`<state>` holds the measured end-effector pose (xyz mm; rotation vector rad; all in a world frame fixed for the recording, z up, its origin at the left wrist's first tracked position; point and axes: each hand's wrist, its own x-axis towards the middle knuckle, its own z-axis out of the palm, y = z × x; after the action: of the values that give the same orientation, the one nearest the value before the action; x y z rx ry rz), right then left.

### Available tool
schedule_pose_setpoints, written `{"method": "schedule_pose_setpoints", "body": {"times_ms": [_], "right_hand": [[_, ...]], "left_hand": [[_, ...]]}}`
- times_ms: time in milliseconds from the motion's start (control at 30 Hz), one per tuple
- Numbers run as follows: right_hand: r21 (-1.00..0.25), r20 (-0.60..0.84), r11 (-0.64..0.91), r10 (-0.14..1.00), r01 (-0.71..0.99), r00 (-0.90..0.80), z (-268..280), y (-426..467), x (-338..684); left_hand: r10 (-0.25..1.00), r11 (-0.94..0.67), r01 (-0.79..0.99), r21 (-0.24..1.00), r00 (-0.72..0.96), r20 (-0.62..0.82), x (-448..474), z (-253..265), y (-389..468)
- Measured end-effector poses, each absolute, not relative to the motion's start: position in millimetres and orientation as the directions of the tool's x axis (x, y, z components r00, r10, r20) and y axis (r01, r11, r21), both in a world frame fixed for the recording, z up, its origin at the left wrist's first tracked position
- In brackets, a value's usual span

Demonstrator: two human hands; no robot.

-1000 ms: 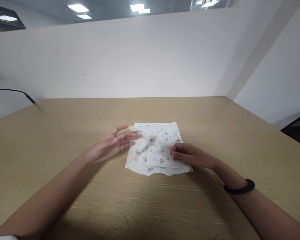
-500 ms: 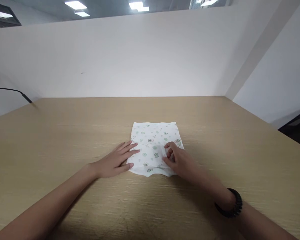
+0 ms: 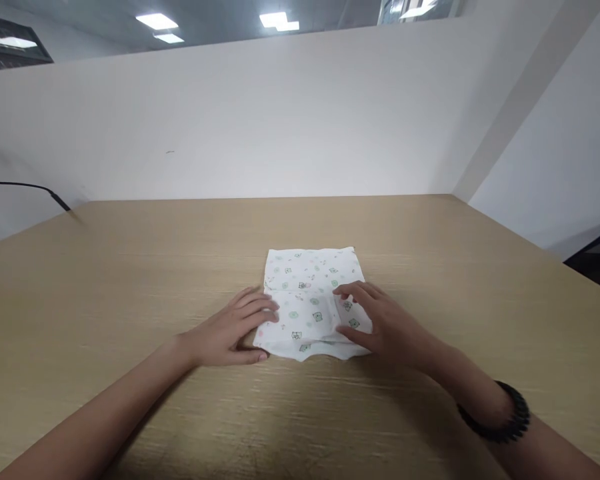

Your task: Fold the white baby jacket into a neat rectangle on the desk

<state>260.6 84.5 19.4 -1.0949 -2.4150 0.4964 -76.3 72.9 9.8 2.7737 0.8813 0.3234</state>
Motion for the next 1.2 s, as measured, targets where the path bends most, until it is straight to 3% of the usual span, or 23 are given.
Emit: {"method": "schedule_pose_setpoints", "body": {"times_ms": [167, 267, 333, 467, 633, 767, 867, 967, 1200], "right_hand": [[-0.453, 0.096, 0.692, 0.665, 0.562, -0.741, 25, 87, 290], [-0.438, 0.124, 0.703, 0.665, 0.561, -0.737, 15, 83, 296], [-0.395, 0.168, 0.734, 0.649, 0.553, -0.742, 9, 80, 297], [-0.297, 0.201, 0.785, 0.608, 0.544, -0.768, 3, 81, 301], [-0.327, 0.244, 0.761, 0.641, 0.560, -0.728, -6, 92, 304], [-0.500, 0.226, 0.660, 0.724, 0.561, -0.651, -11, 97, 305], [-0.570, 0.283, 0.666, 0.709, 0.481, -0.646, -13, 97, 305], [-0.554, 0.279, 0.689, 0.682, 0.467, -0.676, -14, 96, 304], [-0.452, 0.169, 0.684, 0.695, 0.572, -0.699, -13, 95, 306]], "left_hand": [[0.456, -0.889, 0.447, 0.100, 0.843, 0.284, -74, 4, 72], [0.418, -0.896, 0.444, 0.004, 0.838, 0.350, -73, -3, 71], [0.503, -0.852, 0.519, 0.067, 0.776, 0.380, -72, -7, 70], [0.740, -0.670, 0.672, 0.316, 0.576, 0.346, -69, -13, 69], [0.794, -0.593, 0.627, 0.505, 0.558, 0.239, -72, -11, 72], [0.660, -0.712, 0.535, 0.456, 0.732, 0.170, -77, -1, 73], [0.618, -0.765, 0.529, 0.367, 0.763, 0.190, -77, 4, 73], [0.625, -0.769, 0.558, 0.312, 0.759, 0.183, -77, 2, 74], [0.686, -0.715, 0.619, 0.324, 0.710, 0.158, -80, -7, 80]]}}
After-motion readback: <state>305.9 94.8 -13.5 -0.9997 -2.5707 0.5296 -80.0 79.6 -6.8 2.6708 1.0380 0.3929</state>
